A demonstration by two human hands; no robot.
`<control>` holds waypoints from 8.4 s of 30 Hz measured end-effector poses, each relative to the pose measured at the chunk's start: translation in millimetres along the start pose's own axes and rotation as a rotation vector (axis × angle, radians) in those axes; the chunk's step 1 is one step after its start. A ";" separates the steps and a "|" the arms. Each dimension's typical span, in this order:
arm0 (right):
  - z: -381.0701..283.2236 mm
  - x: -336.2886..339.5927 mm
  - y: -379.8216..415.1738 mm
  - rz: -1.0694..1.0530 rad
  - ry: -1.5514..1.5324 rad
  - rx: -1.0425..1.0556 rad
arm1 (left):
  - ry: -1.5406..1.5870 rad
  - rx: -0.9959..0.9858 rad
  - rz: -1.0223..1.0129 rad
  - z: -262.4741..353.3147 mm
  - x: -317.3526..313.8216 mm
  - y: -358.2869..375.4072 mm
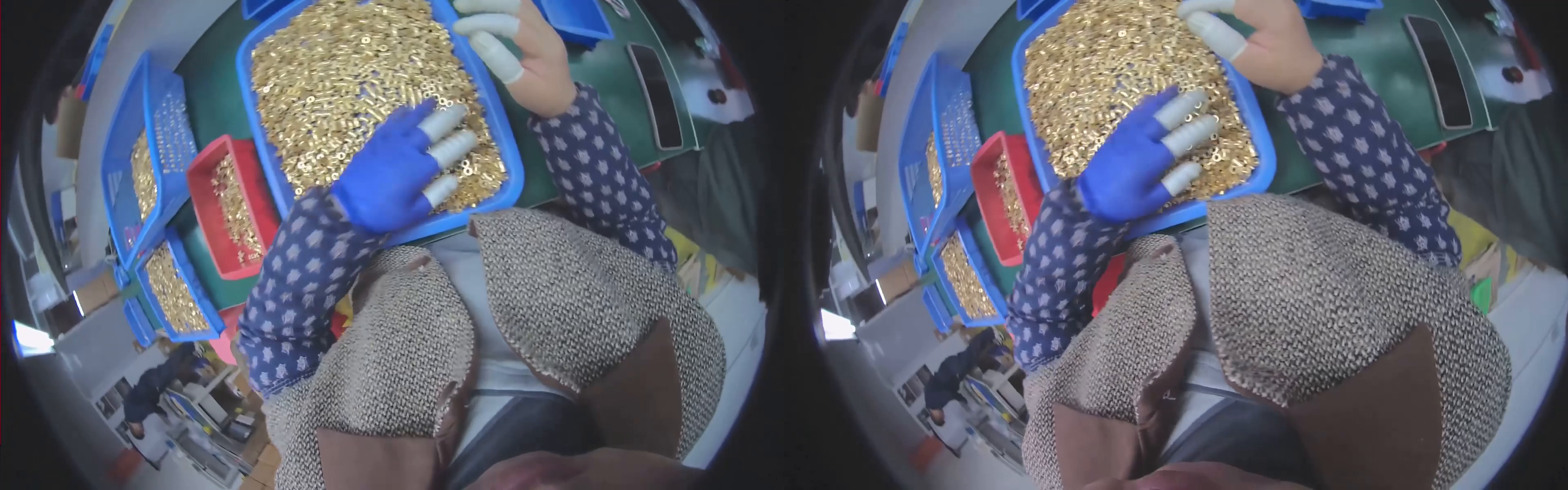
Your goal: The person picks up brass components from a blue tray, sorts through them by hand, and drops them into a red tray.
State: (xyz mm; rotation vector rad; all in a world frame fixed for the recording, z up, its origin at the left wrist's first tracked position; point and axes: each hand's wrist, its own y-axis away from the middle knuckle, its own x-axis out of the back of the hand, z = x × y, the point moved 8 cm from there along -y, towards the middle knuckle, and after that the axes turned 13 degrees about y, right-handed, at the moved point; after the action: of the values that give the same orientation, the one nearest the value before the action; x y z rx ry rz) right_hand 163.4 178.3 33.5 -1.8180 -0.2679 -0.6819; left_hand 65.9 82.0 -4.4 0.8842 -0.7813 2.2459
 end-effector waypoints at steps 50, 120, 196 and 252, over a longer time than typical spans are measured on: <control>-5.3 -16.9 2.7 -0.227 0.012 -0.236 | -0.414 0.174 -0.112 -45.0 -9.3 7.6; -41.7 -48.5 1.8 -0.381 -0.158 -0.014 | 2.684 0.387 1.256 -41.2 -24.1 19.5; -46.1 -42.2 2.0 -0.344 -0.211 0.077 | 2.437 0.700 1.148 -32.9 -29.1 20.4; -62.8 -44.6 1.0 -0.351 -0.315 0.177 | 3.044 -0.064 0.779 -32.7 -37.3 -2.6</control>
State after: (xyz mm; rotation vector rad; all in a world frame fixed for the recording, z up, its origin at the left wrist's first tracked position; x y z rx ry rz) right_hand 107.9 126.5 20.5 -1.7187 -0.8456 -0.5863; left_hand 77.5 94.9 -50.9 -2.6824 0.5645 1.1636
